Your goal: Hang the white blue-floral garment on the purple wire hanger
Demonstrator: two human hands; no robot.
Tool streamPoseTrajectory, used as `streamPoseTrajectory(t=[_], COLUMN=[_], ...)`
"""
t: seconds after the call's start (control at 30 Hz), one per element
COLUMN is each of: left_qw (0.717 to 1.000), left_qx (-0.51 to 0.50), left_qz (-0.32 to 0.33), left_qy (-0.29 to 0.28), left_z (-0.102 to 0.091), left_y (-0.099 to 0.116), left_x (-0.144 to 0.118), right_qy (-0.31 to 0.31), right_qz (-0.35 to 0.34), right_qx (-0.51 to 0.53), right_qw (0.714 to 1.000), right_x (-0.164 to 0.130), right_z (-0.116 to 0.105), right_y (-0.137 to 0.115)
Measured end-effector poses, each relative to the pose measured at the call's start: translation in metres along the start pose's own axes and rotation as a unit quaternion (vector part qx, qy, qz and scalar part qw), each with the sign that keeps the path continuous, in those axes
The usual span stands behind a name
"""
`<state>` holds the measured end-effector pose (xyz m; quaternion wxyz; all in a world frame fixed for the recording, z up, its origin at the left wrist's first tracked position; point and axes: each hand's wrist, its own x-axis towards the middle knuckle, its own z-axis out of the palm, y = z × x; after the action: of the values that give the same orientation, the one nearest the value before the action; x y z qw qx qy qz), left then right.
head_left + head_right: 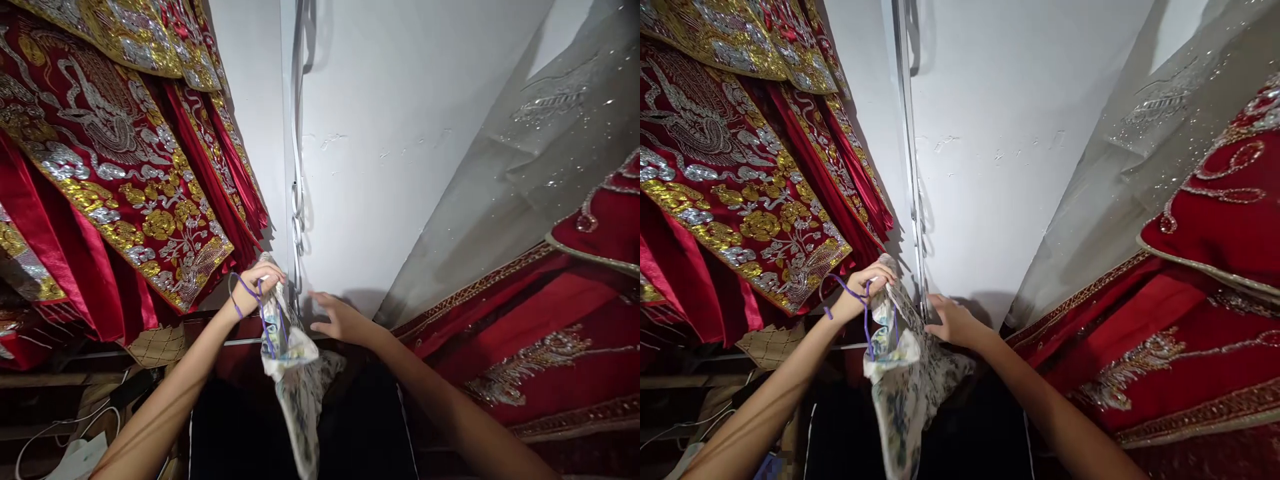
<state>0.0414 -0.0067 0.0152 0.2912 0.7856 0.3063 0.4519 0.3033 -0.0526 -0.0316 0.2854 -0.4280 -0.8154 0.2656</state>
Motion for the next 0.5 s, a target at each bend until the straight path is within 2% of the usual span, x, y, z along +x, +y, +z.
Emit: streamPoseTrajectory(t=[0.07, 0.17, 0.3, 0.4, 0.5], left_qw=[0.999, 0.990, 0.949, 0.918, 0.916], left_qx=[-0.040, -0.135, -0.306, -0.386, -0.392], left_qz=[0.001, -0.035, -0.071, -0.086, -0.088], left_qy=[0.006, -0.005, 0.028, 0.026, 0.029], left_z=[0.017, 0.040, 0.058, 0.048, 0.018], left_y=[0.014, 0.034, 0.045, 0.042, 0.032], left_x=[-0.002, -0.001, 0.001, 0.000, -0.007], right_qy=[0.032, 0.097, 0.194, 0.227, 0.233], right_qz=[-0.032, -0.101, -0.108, -0.116, -0.132], right_qx=[-0.084, -0.192, -0.212, -0.214, -0.233], right_qw=[0.995, 0.971, 0.952, 0.943, 0.935], right_x=[0.008, 0.017, 0.024, 0.025, 0.020], right_z=[0.012, 0.028, 0.047, 0.044, 0.025], right_y=[0.009, 0.003, -0.010, -0.009, -0.004])
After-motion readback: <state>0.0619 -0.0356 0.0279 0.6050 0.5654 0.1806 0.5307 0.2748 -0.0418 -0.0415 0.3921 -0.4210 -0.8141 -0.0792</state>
